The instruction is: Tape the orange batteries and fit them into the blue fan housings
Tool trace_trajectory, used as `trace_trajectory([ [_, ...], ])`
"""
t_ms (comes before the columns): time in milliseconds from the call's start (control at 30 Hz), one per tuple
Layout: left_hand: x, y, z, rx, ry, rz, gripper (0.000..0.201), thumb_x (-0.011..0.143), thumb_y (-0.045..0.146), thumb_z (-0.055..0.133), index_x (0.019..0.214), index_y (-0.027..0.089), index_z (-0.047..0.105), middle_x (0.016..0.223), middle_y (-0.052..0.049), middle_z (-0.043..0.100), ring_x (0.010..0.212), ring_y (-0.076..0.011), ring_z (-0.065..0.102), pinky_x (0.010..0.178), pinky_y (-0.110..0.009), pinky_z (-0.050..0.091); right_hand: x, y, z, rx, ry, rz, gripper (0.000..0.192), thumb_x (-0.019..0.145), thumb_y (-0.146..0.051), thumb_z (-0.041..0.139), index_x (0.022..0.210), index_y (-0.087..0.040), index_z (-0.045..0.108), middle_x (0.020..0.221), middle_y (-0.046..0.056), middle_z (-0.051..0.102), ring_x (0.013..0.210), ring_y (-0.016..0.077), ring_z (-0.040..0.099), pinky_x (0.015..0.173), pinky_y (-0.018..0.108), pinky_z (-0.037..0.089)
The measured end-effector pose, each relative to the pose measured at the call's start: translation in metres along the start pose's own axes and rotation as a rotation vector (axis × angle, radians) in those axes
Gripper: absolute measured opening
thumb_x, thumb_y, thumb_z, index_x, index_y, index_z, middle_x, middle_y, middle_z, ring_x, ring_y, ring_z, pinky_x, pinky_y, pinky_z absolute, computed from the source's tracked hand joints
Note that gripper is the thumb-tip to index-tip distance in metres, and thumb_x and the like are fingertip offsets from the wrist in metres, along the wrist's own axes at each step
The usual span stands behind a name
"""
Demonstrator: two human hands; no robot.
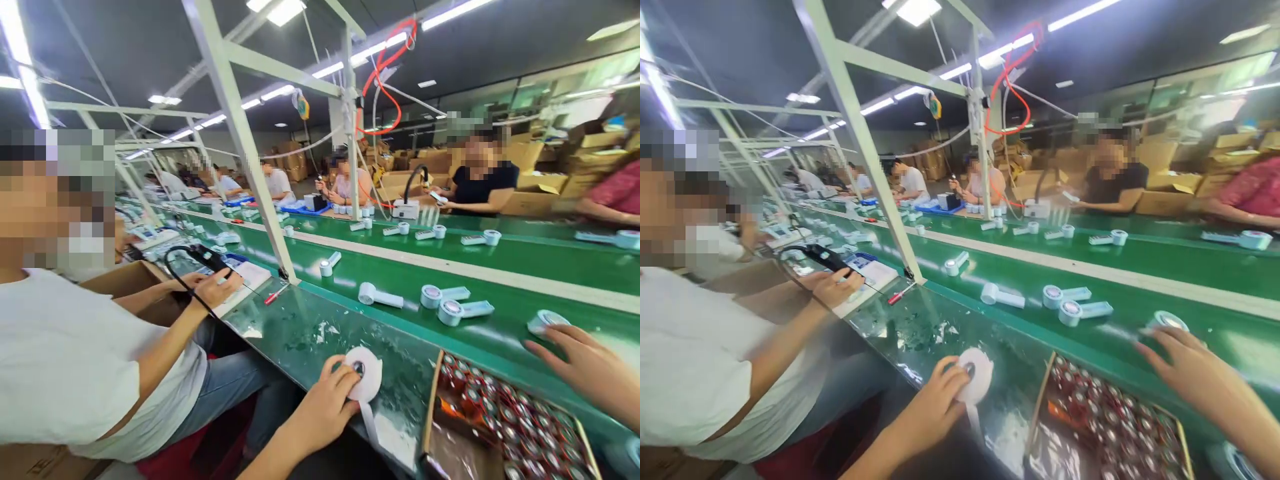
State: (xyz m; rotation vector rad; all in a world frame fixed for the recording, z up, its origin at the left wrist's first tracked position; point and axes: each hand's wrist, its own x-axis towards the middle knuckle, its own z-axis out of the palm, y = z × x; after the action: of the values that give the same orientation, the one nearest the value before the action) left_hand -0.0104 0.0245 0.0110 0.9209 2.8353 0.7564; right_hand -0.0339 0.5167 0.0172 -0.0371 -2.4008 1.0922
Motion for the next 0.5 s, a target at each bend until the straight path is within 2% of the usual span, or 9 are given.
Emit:
trace_trajectory([
  [33, 0.004, 0.010, 0.004, -0.007, 0.069, 0.047, 0.030, 0.096, 0.026, 0.055, 0.126, 0.026, 0.056, 0.131, -0.009, 0.063, 0.146, -0.0317, 0.038, 0.122, -0.056, 0.037, -0.018, -0.030, 0.003, -0.061, -0.171, 0.047, 0.047, 0.081, -0.074, 0.067, 0.098, -0.030, 0.073, 0.111, 0.018, 0.071, 0.096, 0.0331, 0.071, 0.082, 0.051, 0.057],
  [67, 0.009, 0.021, 0.009, -0.018, 0.131, 0.113, 0.030, 0.096, 0.024, 0.054, 0.126, 0.024, 0.053, 0.132, -0.011, 0.062, 0.147, -0.0320, 0.037, 0.123, -0.059, 0.034, -0.037, -0.062, 0.007, -0.052, -0.271, 0.095, 0.053, 0.086, -0.072, 0.061, 0.110, -0.027, 0.071, 0.110, 0.014, 0.072, 0.090, 0.0310, 0.071, 0.079, 0.048, 0.057],
  [100, 0.014, 0.032, 0.014, -0.028, 0.178, 0.188, 0.030, 0.096, 0.021, 0.053, 0.125, 0.022, 0.050, 0.133, -0.013, 0.060, 0.148, -0.0325, 0.035, 0.124, -0.063, 0.032, -0.054, -0.094, 0.013, 0.019, -0.443, 0.119, 0.052, 0.095, -0.068, 0.054, 0.121, -0.025, 0.067, 0.108, 0.011, 0.073, 0.088, 0.0278, 0.071, 0.079, 0.043, 0.056],
  [167, 0.026, 0.053, 0.020, -0.055, 0.228, 0.326, 0.030, 0.095, 0.017, 0.052, 0.124, 0.021, 0.046, 0.137, -0.015, 0.057, 0.153, -0.0339, 0.028, 0.124, -0.069, 0.027, -0.082, -0.146, 0.028, 0.173, -0.726, 0.082, 0.043, 0.100, -0.056, 0.056, 0.124, -0.023, 0.068, 0.100, 0.005, 0.074, 0.088, 0.0225, 0.069, 0.081, 0.033, 0.053],
  [200, 0.032, 0.060, 0.022, -0.073, 0.231, 0.374, 0.032, 0.095, 0.016, 0.052, 0.125, 0.021, 0.044, 0.140, -0.015, 0.055, 0.156, -0.0344, 0.023, 0.124, -0.070, 0.026, -0.092, -0.163, 0.036, 0.214, -0.803, 0.103, 0.039, 0.096, -0.055, 0.065, 0.114, -0.021, 0.071, 0.091, 0.003, 0.073, 0.078, 0.0197, 0.067, 0.071, 0.028, 0.049],
  [267, 0.043, 0.068, 0.023, -0.102, 0.213, 0.436, 0.036, 0.095, 0.015, 0.052, 0.129, 0.021, 0.044, 0.144, -0.015, 0.053, 0.159, -0.0346, 0.015, 0.125, -0.070, 0.027, -0.111, -0.180, 0.046, 0.332, -0.921, 0.157, 0.035, 0.095, -0.052, 0.070, 0.094, -0.017, 0.074, 0.073, 0.000, 0.069, 0.061, 0.0133, 0.059, 0.057, 0.022, 0.041],
  [333, 0.050, 0.065, 0.023, -0.101, 0.207, 0.477, 0.039, 0.095, 0.015, 0.052, 0.133, 0.021, 0.045, 0.146, -0.013, 0.054, 0.160, -0.0338, 0.015, 0.125, -0.069, 0.028, -0.128, -0.181, 0.047, 0.431, -0.976, 0.180, 0.039, 0.100, -0.050, 0.064, 0.085, -0.015, 0.074, 0.065, -0.002, 0.064, 0.052, 0.0097, 0.053, 0.051, 0.020, 0.036],
  [400, 0.052, 0.055, 0.022, -0.076, 0.241, 0.484, 0.039, 0.095, 0.014, 0.053, 0.133, 0.023, 0.048, 0.143, -0.010, 0.058, 0.158, -0.0316, 0.023, 0.126, -0.066, 0.029, -0.144, -0.178, 0.043, 0.433, -1.037, 0.070, 0.037, 0.103, -0.043, 0.061, 0.085, -0.015, 0.076, 0.067, -0.001, 0.066, 0.053, 0.0087, 0.052, 0.052, 0.020, 0.035],
  [500, 0.047, 0.038, 0.024, -0.050, 0.317, 0.393, 0.037, 0.098, 0.015, 0.053, 0.133, 0.026, 0.051, 0.140, -0.007, 0.060, 0.153, -0.0291, 0.033, 0.125, -0.063, 0.035, -0.151, -0.173, 0.037, 0.165, -1.123, -0.181, 0.027, 0.099, -0.042, 0.071, 0.085, -0.020, 0.078, 0.069, -0.003, 0.069, 0.056, 0.0100, 0.054, 0.053, 0.024, 0.032],
])
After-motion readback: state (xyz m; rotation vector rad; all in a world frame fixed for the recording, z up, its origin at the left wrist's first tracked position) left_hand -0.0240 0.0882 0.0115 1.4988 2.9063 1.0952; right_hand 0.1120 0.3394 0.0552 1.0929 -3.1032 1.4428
